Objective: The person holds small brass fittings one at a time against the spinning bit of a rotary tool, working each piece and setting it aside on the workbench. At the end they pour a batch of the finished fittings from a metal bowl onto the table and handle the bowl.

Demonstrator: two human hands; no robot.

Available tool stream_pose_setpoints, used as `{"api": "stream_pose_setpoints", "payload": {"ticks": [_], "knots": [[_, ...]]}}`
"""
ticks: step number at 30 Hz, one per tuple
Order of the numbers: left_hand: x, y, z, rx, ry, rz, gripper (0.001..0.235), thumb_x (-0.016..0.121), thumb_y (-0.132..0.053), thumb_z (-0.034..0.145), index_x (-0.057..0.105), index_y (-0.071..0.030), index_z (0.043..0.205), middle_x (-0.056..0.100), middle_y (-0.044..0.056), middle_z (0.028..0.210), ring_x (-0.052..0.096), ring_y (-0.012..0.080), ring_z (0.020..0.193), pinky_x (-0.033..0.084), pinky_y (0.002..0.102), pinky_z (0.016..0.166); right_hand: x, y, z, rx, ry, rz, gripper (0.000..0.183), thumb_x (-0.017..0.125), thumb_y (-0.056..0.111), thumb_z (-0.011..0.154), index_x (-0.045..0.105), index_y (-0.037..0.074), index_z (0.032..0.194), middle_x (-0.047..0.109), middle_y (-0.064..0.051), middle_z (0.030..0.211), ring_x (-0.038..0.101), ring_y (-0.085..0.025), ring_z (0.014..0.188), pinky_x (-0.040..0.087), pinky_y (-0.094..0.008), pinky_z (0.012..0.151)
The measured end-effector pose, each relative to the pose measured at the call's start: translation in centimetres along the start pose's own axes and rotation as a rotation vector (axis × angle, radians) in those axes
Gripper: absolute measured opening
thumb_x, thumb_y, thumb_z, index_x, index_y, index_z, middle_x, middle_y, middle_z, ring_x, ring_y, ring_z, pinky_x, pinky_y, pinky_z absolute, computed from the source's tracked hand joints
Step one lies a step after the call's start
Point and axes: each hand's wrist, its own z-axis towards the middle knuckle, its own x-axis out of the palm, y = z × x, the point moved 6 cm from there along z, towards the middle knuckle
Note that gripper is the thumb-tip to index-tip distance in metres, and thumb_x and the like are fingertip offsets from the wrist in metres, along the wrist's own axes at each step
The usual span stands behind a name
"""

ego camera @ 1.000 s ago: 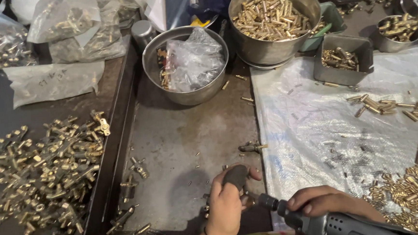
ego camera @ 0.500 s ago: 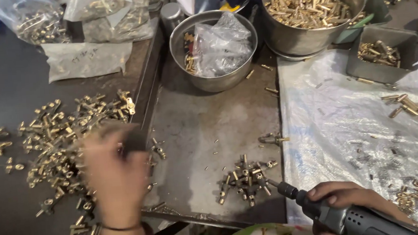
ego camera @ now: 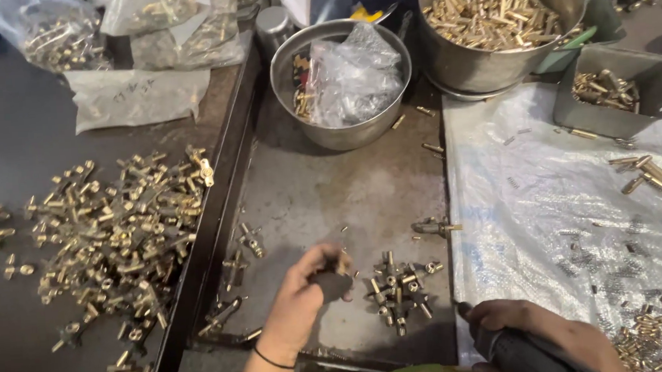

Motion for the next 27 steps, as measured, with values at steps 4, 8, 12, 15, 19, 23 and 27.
{"api": "stream_pose_setpoints", "payload": {"ticks": [4,8,12,15,19,23,27], "knots": [[5.3,-0.2,1.0,-0.205,-0.117,-0.068,0.050,0.064,-0.004,0.076,0.064,-0.016,0.124,0.070,0.002,0.092,0.066,0.0159,0.070,0.054,0.030,0.057,-2.4,-1.0,0.6,-0.126,0.059,0.228,0.032,0.078,0.018,0.086,0.071,0.008,0.116,0.070,-0.019,0.127,0.069,-0.034,0.119,0.058,-0.044,0.101],[9.6,3.5,1.4,-0.327,-0.093,-0.356,0.015,0.068,-0.015,0.095,0.062,-0.002,0.091,0.054,0.002,0.065,0.047,0.0119,0.050,0.032,0.027,0.041,-2.7,-2.8,-0.7,-0.199,0.128,0.570,0.032,0.066,0.016,0.098,0.066,-0.001,0.126,0.062,-0.032,0.131,0.068,-0.046,0.121,0.063,-0.052,0.098],[13.1,1.6,0.4,-0.464,-0.065,-0.329,0.036,0.058,-0.034,0.094,0.063,-0.003,0.078,0.046,0.002,0.054,0.046,0.0144,0.045,0.032,0.028,0.043,-1.9,1.7,-0.7,-0.219,-0.080,0.637,0.037,0.079,0.010,0.094,0.064,-0.001,0.126,0.063,-0.036,0.128,0.075,-0.042,0.109,0.066,-0.047,0.083],[13.0,2.1,0.4,-0.470,-0.045,-0.305,0.037,0.058,-0.037,0.095,0.063,-0.005,0.076,0.038,-0.002,0.052,0.038,0.0107,0.043,0.025,0.027,0.040,-2.1,1.6,-1.4,-0.206,-0.159,0.680,0.040,0.083,0.005,0.092,0.064,-0.003,0.127,0.062,-0.037,0.127,0.075,-0.042,0.105,0.066,-0.047,0.078],[12.5,2.3,0.5,-0.447,-0.078,-0.347,0.041,0.058,-0.040,0.097,0.063,-0.005,0.076,0.036,-0.003,0.050,0.034,0.0099,0.040,0.022,0.026,0.038,-3.0,0.0,-0.8,-0.183,-0.072,0.842,0.033,0.071,0.008,0.098,0.062,-0.007,0.126,0.060,-0.041,0.127,0.073,-0.049,0.103,0.067,-0.052,0.074],[13.3,1.4,0.4,-0.395,-0.038,-0.362,0.052,0.053,-0.048,0.100,0.063,-0.002,0.077,0.038,-0.002,0.051,0.032,0.0089,0.038,0.021,0.026,0.037,-3.1,-1.9,-0.8,-0.230,0.130,0.860,0.038,0.057,0.023,0.107,0.063,-0.008,0.128,0.059,-0.040,0.129,0.063,-0.054,0.125,0.056,-0.063,0.098],[13.1,1.4,0.3,-0.384,-0.166,-0.336,0.047,0.052,-0.043,0.098,0.066,-0.001,0.082,0.046,0.001,0.055,0.032,0.0089,0.038,0.021,0.027,0.037,-2.8,-2.2,-0.5,-0.374,0.136,0.844,0.039,0.056,0.025,0.110,0.063,-0.006,0.132,0.062,-0.037,0.128,0.061,-0.054,0.131,0.049,-0.069,0.112]]}}
